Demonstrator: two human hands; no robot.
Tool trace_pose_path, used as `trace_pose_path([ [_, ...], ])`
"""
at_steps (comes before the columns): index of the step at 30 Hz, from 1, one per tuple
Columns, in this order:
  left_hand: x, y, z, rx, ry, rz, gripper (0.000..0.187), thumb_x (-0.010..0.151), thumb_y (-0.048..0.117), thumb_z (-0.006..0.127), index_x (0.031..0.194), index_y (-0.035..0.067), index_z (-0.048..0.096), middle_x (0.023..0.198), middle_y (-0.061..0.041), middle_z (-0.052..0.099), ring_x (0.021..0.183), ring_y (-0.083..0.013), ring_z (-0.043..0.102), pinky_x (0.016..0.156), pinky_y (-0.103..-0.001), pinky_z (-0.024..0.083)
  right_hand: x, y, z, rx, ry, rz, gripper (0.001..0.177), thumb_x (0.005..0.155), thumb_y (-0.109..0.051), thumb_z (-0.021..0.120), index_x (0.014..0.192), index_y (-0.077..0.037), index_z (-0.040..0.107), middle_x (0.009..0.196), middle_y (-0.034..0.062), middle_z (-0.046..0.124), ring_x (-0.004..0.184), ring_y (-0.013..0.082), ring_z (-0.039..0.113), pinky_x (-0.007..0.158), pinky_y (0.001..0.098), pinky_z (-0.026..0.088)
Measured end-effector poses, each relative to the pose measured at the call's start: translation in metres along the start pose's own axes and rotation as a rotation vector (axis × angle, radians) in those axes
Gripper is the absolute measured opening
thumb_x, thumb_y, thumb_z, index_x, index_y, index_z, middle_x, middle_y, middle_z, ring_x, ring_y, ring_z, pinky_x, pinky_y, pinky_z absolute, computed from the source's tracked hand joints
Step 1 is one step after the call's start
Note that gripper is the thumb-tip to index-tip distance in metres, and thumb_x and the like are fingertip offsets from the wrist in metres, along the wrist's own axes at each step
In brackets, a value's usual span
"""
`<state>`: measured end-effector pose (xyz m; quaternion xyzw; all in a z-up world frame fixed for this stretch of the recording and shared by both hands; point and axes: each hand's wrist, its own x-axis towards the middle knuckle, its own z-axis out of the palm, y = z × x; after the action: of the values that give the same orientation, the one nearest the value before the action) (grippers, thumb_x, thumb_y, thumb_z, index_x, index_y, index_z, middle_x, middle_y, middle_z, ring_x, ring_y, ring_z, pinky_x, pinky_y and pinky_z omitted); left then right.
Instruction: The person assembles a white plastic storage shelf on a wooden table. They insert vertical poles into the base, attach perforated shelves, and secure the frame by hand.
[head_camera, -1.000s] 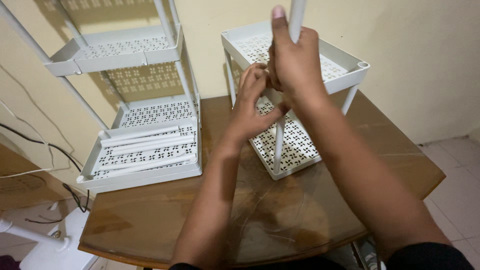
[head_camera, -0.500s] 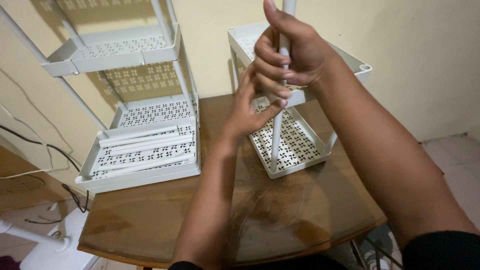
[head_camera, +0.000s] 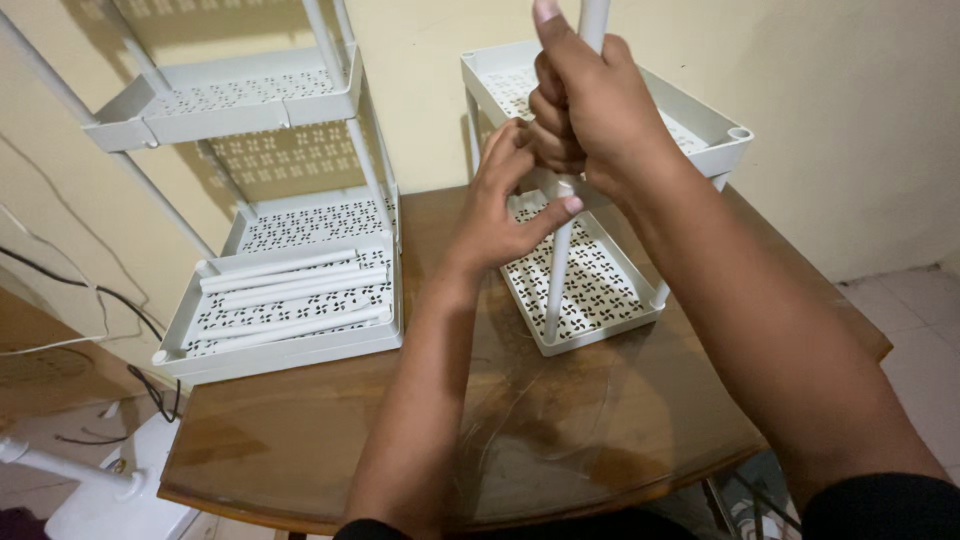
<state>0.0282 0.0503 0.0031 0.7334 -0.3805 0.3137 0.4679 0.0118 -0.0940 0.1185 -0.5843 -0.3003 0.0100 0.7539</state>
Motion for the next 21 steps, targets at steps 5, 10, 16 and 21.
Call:
trace_pose_path([
  [5,0.002,-0.003,0.006,0.007,0.013,0.025,0.043,0.086,0.046,0.083,0.110,0.013,0.071,0.123,-0.007,0.057,0.141,-0.0300,0.045,0.129,-0.055,0.033,0.000,0.006,0.007,-0.104,0.270,-0.065,0.052,0.105,-0.044,0.055,0.066,-0.013,0.040,0.048,-0.0025,0.032,0.034,0.0105,0.027,0.033,0.0328,0.020],
  [10,0.003,-0.008,0.012,0.062,0.016,0.016,0.042,0.083,0.046,0.084,0.109,0.015,0.071,0.121,-0.005,0.054,0.140,-0.0301,0.045,0.125,-0.053,0.035,-0.001,0.005,0.005,-0.186,0.326,-0.098,0.054,0.106,-0.048,0.055,0.067,-0.013,0.041,0.048,-0.0013,0.038,0.033,0.0106,0.034,0.031,0.0318,0.023],
  [16,0.003,-0.010,0.015,0.050,0.021,-0.023,0.043,0.082,0.046,0.085,0.109,0.016,0.071,0.128,-0.007,0.052,0.142,-0.0327,0.042,0.121,-0.054,0.037,-0.004,0.011,0.005,-0.225,0.314,-0.156,0.056,0.105,-0.048,0.058,0.065,-0.014,0.042,0.049,-0.0019,0.038,0.035,0.0103,0.034,0.032,0.0315,0.022],
  [21,0.000,-0.008,0.008,-0.088,-0.008,-0.063,0.048,0.082,0.043,0.078,0.120,0.016,0.068,0.134,-0.008,0.050,0.144,-0.0312,0.041,0.102,-0.046,0.054,-0.009,0.001,-0.012,0.058,-0.091,-0.075,0.045,0.106,-0.041,0.060,0.078,-0.010,0.042,0.057,-0.0028,0.033,0.045,0.0091,0.030,0.041,0.0294,0.025],
])
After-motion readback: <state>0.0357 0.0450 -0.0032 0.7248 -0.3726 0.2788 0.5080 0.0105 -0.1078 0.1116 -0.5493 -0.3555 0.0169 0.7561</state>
